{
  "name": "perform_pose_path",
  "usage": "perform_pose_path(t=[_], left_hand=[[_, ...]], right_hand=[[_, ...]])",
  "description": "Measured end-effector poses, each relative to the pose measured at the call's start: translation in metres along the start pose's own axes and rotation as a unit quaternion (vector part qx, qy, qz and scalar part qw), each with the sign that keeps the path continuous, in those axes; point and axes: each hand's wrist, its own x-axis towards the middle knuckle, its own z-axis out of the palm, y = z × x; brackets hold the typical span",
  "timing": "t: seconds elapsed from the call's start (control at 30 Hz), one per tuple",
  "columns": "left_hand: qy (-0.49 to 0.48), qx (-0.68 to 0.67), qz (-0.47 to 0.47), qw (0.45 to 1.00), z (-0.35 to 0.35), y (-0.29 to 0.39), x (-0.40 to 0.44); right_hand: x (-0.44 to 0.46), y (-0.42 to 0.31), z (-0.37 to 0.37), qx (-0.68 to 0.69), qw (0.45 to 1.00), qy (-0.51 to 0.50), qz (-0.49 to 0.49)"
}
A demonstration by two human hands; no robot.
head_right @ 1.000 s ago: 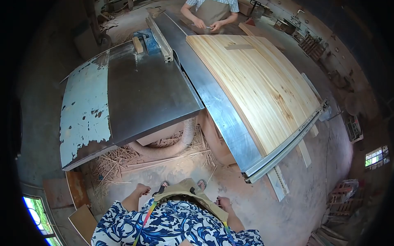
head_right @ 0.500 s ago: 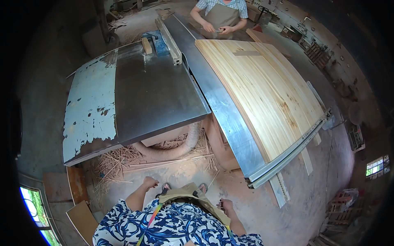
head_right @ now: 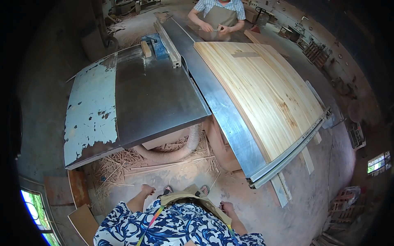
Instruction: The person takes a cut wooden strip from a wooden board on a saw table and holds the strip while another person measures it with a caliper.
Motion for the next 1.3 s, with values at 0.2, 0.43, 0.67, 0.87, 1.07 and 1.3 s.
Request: perform_pose_path(t=[0.2, 0.43, 0.67, 0.87, 1.07, 1.3], left_hand=[[0.000, 0.031, 0.037, 0.999, -0.010, 0.018, -0.008], [-0.013, 0.057, 0.109, 0.992, -0.015, 0.031, -0.008], [-0.034, 0.044, 0.090, 0.994, -0.017, 0.023, -0.014], [-0.034, 0.023, 0.074, 0.996, -0.016, 0.012, -0.015], [-0.040, 0.025, 0.074, 0.996, -0.012, 0.002, -0.008], [-0.036, 0.026, 0.079, 0.996, -0.012, -0.001, -0.023]], right_hand=[[0.012, 0.005, -0.001, -0.054, 0.998, -0.026, -0.020], [0.011, -0.019, 0.006, -0.048, 0.998, -0.023, -0.013], [0.010, -0.015, 0.008, -0.047, 0.999, -0.022, -0.001], [0.012, -0.005, 0.005, -0.063, 0.998, -0.029, -0.010], [0.014, -0.008, 0.008, -0.071, 0.997, -0.027, 0.003], [0.014, -0.008, 0.010, -0.073, 0.997, -0.031, 0.001]])
